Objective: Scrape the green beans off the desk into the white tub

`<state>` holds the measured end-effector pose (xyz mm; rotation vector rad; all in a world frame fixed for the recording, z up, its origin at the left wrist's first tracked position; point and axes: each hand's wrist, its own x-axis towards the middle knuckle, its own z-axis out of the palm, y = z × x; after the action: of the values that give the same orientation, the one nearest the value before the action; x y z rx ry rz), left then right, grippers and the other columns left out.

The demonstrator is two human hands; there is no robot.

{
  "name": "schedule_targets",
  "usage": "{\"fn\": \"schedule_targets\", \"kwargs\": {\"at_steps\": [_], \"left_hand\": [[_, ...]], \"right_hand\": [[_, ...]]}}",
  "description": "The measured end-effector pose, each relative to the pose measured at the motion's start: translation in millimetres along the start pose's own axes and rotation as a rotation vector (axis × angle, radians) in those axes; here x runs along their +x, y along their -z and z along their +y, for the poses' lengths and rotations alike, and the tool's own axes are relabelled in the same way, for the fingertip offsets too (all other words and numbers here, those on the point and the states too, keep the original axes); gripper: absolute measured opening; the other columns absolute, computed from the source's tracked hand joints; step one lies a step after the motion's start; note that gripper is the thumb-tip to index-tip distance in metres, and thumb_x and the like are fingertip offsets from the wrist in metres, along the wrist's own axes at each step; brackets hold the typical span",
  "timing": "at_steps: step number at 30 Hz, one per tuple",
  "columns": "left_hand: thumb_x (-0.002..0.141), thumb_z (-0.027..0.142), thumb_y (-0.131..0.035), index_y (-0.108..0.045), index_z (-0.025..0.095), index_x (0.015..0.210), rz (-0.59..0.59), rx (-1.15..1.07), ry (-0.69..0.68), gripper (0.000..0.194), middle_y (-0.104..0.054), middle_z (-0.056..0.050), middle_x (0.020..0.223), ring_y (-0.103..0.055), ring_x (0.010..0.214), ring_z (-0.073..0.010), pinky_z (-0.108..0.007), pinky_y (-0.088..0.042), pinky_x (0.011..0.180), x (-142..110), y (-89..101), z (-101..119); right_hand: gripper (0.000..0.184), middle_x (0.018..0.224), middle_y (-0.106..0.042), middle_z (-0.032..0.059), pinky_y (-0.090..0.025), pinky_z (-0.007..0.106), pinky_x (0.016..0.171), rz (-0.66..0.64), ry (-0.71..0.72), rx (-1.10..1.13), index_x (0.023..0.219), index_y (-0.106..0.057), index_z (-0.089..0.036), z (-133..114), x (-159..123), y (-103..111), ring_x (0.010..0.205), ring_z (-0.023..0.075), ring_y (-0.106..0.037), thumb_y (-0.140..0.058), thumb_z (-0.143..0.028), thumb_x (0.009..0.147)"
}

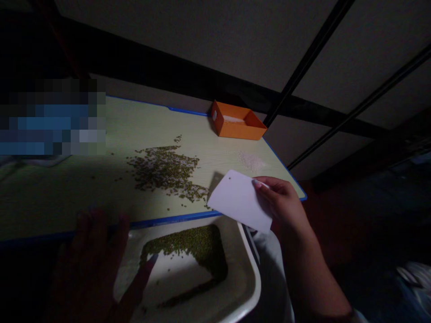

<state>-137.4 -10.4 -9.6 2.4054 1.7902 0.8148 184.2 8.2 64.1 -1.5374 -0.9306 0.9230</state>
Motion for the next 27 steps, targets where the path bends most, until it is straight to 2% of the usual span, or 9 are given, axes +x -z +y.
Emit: {"fn": "schedule_targets", "kwargs": {"at_steps": [6, 11, 14, 18, 20, 24, 27], "left_hand": [[0.085, 0.050, -0.030, -0.003, 0.039, 0.147, -0.011, 0.004, 0.016, 0.069, 0.007, 0.007, 0.162, -0.005, 0.150, -0.0322, -0.070, -0.022, 0.117, -3, -1.6, -2], [0.084, 0.051, -0.031, -0.002, 0.040, 0.146, -0.012, 0.013, 0.021, 0.070, 0.006, 0.005, 0.162, -0.007, 0.150, -0.0335, -0.072, -0.025, 0.114, -2, -2.3, -1], [0.084, 0.051, -0.032, -0.005, 0.039, 0.147, -0.018, 0.013, 0.023, 0.069, 0.003, 0.004, 0.163, -0.008, 0.150, -0.0329, -0.071, -0.024, 0.115, -2, -3.4, -3], [0.084, 0.052, -0.030, -0.004, 0.039, 0.147, -0.010, 0.010, 0.021, 0.069, 0.005, 0.006, 0.162, -0.008, 0.150, -0.0337, -0.072, -0.026, 0.113, -3, -4.2, -4], [0.083, 0.052, -0.031, -0.003, 0.040, 0.147, 0.000, 0.005, 0.004, 0.070, 0.005, 0.007, 0.162, -0.008, 0.150, -0.0337, -0.072, -0.025, 0.113, -3, -4.0, -4], [0.084, 0.051, -0.031, -0.004, 0.040, 0.147, 0.006, -0.002, 0.006, 0.069, 0.005, 0.008, 0.162, -0.009, 0.150, -0.0327, -0.071, -0.024, 0.115, -4, -2.1, -3], [0.084, 0.051, -0.031, -0.004, 0.039, 0.147, -0.001, -0.005, 0.018, 0.069, 0.003, 0.006, 0.162, -0.009, 0.150, -0.0323, -0.070, -0.025, 0.115, -4, -0.9, -3]], "right_hand": [[0.029, 0.062, -0.066, 0.0012, -0.036, 0.022, 0.044, -0.021, 0.006, 0.005, 0.082, -0.075, -0.016, 7, -3, -2, 0.049, 0.0102, -0.053, -0.076, -0.043, 0.070], [0.026, 0.060, -0.066, -0.0001, -0.034, 0.019, 0.044, -0.109, -0.009, 0.077, 0.077, -0.075, -0.017, 7, -14, -9, 0.048, 0.0077, -0.052, -0.080, -0.041, 0.068], [0.026, 0.060, -0.067, 0.0002, -0.035, 0.018, 0.043, -0.059, 0.009, 0.087, 0.079, -0.076, -0.018, 6, -22, -5, 0.046, 0.0083, -0.052, -0.080, -0.041, 0.069], [0.022, 0.067, -0.071, 0.0012, -0.040, 0.021, 0.042, 0.138, 0.114, 0.055, 0.085, -0.076, -0.021, 8, -31, 11, 0.050, 0.0116, -0.058, -0.077, -0.039, 0.074], [0.019, 0.071, -0.073, 0.0013, -0.043, 0.022, 0.042, 0.189, 0.169, -0.004, 0.088, -0.076, -0.022, 10, -37, 15, 0.052, 0.0130, -0.061, -0.075, -0.037, 0.077], [0.013, 0.084, -0.076, 0.0011, -0.051, 0.023, 0.052, 0.230, 0.350, -0.139, 0.095, -0.075, -0.027, 10, -51, 12, 0.072, 0.0167, -0.071, -0.070, -0.030, 0.084], [0.021, 0.098, -0.077, -0.0004, -0.057, 0.026, 0.066, 0.195, 0.541, -0.258, 0.104, -0.073, -0.032, 3, -60, 5, 0.086, 0.0172, -0.073, -0.065, -0.021, 0.087]]}}
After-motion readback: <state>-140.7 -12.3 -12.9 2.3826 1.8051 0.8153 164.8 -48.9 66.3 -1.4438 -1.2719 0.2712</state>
